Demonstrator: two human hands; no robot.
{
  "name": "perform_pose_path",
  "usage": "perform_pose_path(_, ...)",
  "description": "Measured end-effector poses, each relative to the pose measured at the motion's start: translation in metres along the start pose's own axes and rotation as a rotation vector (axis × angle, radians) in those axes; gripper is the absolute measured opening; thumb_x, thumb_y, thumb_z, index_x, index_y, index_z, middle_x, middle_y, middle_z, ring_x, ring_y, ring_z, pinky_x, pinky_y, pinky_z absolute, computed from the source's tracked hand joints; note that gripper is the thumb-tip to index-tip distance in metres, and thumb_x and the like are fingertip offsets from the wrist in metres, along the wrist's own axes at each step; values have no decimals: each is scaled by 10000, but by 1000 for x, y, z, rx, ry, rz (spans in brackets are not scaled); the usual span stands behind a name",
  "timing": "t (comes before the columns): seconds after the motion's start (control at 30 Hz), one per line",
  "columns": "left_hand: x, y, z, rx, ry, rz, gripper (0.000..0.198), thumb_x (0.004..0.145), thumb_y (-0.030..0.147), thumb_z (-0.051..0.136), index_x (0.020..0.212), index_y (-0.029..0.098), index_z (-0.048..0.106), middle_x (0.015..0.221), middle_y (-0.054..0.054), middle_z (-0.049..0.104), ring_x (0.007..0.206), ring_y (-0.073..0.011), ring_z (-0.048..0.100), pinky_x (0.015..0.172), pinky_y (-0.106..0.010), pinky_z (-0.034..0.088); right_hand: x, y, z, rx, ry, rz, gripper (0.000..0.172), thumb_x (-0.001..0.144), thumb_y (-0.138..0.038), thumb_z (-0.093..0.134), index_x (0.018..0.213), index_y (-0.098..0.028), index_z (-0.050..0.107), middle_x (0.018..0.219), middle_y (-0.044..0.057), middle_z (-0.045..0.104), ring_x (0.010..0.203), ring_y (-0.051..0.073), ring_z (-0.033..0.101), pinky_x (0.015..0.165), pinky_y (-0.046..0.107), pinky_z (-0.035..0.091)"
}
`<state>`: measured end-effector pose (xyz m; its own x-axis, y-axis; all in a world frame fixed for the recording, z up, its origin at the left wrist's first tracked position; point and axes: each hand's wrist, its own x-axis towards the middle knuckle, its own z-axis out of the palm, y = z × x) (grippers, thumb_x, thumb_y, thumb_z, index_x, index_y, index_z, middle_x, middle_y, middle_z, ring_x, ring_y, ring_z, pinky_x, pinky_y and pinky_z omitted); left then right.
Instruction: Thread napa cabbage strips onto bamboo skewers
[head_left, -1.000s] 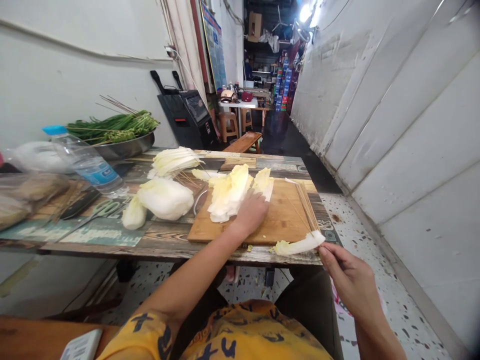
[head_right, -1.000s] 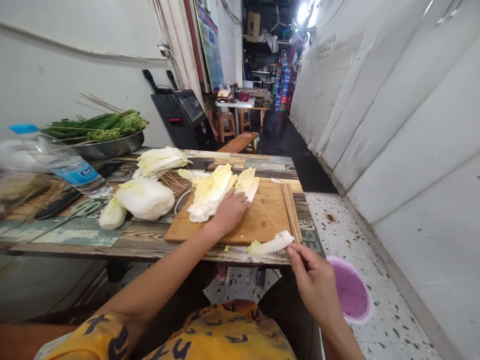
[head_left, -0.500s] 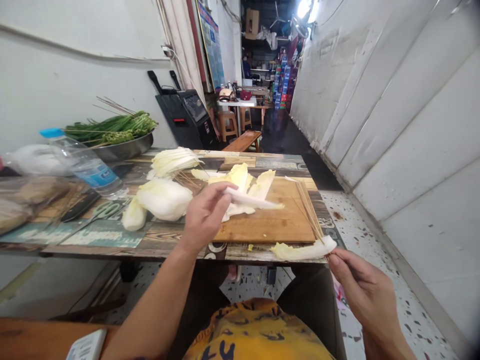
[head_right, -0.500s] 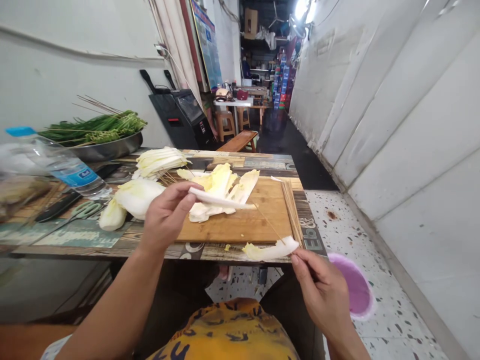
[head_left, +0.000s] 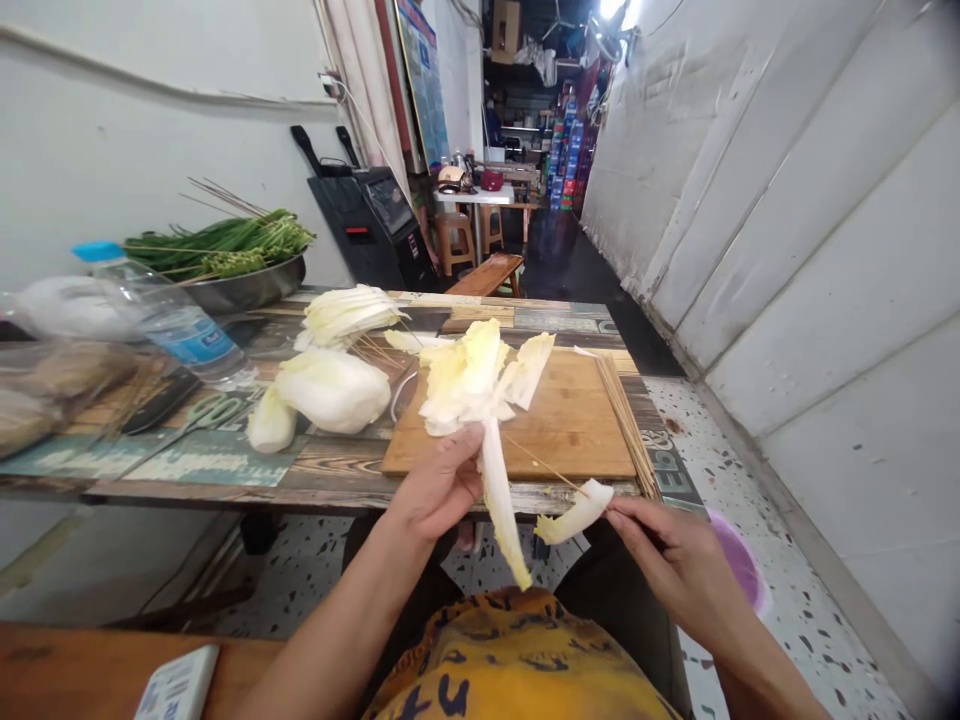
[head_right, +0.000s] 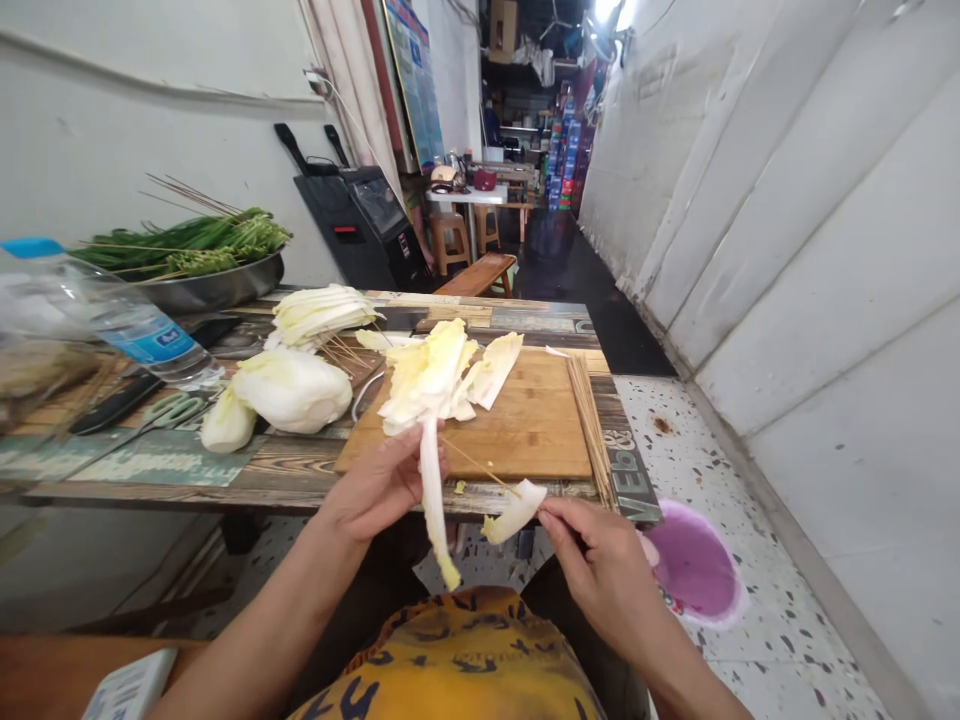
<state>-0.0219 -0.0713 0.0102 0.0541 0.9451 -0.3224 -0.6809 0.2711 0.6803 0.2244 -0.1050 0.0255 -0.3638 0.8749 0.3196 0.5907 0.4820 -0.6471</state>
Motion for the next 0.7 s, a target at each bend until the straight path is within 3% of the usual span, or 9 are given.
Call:
perform_pose_path(0.13,3,-11,-5,-88,4,-113,189,714,265,764,752,133,634,637,-19,662,567,-121,620,574,-233,542,2,3,4,-16,-36,-2,243,924,-230,480,1003,-220,710,920,41,758,767,157,698,672,228,521)
perform_pose_path(0.33,-2,-14,-4,-2,-6,-3,165,788,279,696,808,142,606,734,-45,714,646,-154,685,573,-224,553,-1,8,3,-64,-65,34,253,933,-254,466,998,-198,704,949,66,753,799,165,697,703,239,516)
perform_pose_path(0.53,-5,-10,2,23,35,30,240,713,311,765,773,149,598,652,-13,689,541,-115,645,493,-174,507,-6,9,-1,-75,-74,22,247,931,-262,469,976,-186,700,927,72,754,797,168,700,710,237,519)
perform_pose_path(0.7,-7,-6,-4,72,-69,11,266,691,329,781,809,135,642,737,-35,707,631,-118,659,590,-184,527,-6,12,-3,-64,-98,37,263,934,-268,463,1025,-196,699,974,74,750,822,173,702,710,248,527)
